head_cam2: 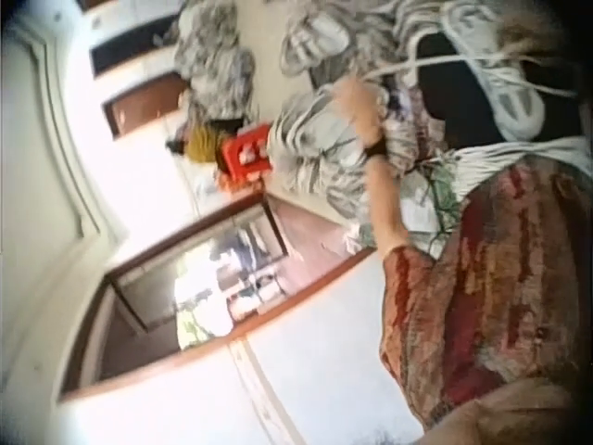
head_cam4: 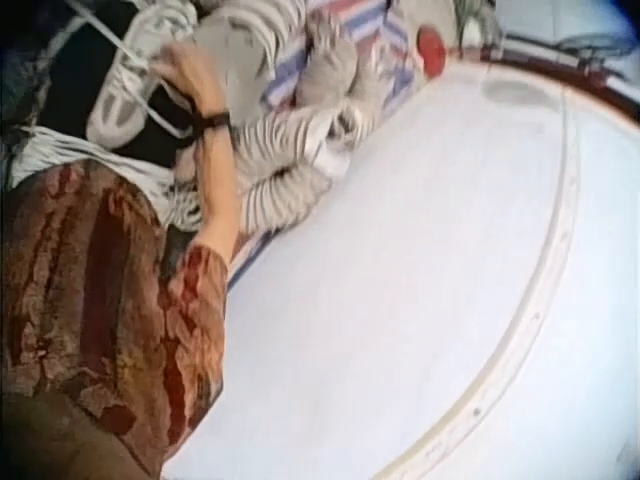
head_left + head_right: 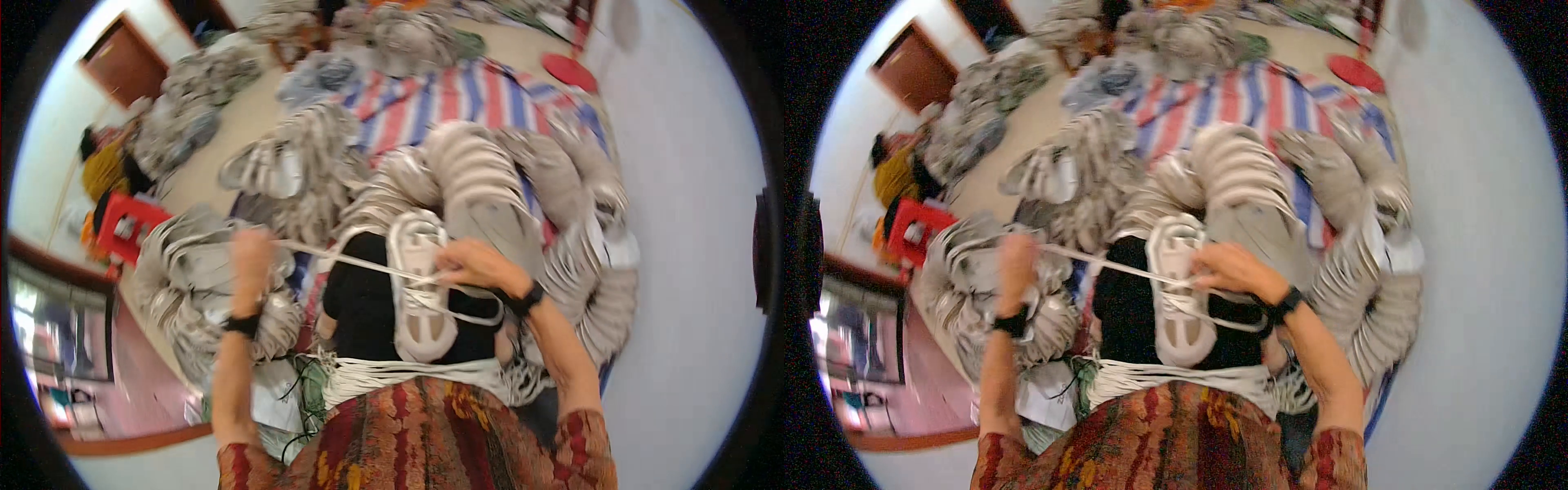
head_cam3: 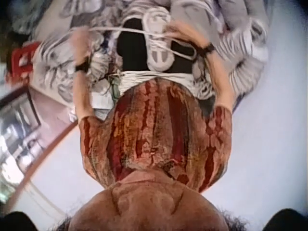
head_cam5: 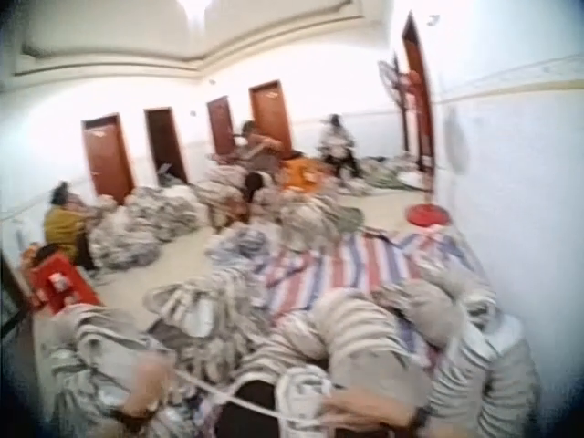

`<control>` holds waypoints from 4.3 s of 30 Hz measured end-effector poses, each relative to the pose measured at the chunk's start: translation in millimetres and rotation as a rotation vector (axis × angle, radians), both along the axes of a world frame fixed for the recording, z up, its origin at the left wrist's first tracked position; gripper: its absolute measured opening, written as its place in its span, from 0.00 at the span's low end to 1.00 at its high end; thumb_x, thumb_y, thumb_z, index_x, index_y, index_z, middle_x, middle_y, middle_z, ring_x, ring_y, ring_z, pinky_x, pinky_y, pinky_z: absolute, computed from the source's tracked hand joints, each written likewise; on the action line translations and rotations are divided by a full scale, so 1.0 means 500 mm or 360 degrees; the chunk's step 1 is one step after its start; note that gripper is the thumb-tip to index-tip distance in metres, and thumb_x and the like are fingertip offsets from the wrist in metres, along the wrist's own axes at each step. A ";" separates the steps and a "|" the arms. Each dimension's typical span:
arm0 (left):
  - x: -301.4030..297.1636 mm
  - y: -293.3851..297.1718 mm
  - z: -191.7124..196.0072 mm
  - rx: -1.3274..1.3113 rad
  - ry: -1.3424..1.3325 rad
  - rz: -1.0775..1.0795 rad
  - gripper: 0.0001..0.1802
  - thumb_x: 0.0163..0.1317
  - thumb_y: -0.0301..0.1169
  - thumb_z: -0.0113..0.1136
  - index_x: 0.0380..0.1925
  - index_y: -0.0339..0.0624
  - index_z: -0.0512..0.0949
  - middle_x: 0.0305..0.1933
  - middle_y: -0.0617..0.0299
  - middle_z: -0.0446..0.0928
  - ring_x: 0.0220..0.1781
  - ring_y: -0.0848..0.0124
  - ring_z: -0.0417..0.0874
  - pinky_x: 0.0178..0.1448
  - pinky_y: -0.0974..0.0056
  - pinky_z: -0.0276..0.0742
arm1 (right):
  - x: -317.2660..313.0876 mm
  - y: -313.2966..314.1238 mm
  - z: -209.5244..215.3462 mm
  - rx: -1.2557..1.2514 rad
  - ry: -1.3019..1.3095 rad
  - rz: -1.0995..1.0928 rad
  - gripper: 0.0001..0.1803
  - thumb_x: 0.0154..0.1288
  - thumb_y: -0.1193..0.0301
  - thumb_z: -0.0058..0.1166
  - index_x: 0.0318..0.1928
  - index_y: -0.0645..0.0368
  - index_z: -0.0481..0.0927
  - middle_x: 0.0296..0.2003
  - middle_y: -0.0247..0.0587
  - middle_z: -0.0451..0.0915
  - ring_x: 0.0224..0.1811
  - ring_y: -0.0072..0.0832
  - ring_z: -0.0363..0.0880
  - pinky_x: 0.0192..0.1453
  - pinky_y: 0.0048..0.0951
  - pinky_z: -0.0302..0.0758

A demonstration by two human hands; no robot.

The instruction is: The recorder is seen lacing several pairs of white shoes from a large pile.

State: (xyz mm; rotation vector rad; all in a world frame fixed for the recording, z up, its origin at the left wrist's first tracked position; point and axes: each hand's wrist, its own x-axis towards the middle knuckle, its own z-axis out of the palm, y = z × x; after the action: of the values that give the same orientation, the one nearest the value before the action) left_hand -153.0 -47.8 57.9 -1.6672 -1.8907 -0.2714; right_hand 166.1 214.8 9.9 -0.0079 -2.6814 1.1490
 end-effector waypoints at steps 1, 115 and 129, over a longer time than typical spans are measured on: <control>-0.062 -0.069 0.024 0.0076 -0.0264 0.0180 0.05 0.54 0.25 0.48 0.29 0.38 0.73 0.31 0.52 0.73 0.34 0.52 0.71 0.41 0.55 0.65 | -0.006 0.001 -0.006 -0.0022 -0.0099 -0.0008 0.14 0.50 0.63 0.59 0.34 0.58 0.75 0.27 0.44 0.75 0.32 0.41 0.74 0.38 0.36 0.70; -0.166 -0.617 -0.088 -0.0105 -0.0154 0.1456 0.17 0.64 0.40 0.46 0.30 0.35 0.76 0.23 0.48 0.76 0.20 0.58 0.76 0.23 0.59 0.69 | 0.743 -0.061 0.171 0.0611 0.0582 -0.3073 0.11 0.60 0.73 0.45 0.41 0.59 0.77 0.30 0.42 0.77 0.29 0.26 0.73 0.36 0.27 0.69; 0.226 0.102 -0.008 0.0289 -0.2725 -0.0021 0.20 0.61 0.27 0.50 0.53 0.33 0.66 0.34 0.56 0.78 0.26 0.75 0.77 0.26 0.75 0.70 | 0.096 -0.141 -0.023 -0.1311 0.0091 -0.1250 0.09 0.59 0.73 0.49 0.38 0.64 0.76 0.23 0.42 0.79 0.24 0.22 0.77 0.30 0.23 0.73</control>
State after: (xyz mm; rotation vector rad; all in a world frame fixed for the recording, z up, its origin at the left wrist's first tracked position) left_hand -40.1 3.0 53.8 -1.2195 -2.6455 -2.3381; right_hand 214.1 144.4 -1.7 -1.0137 -1.6563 1.7419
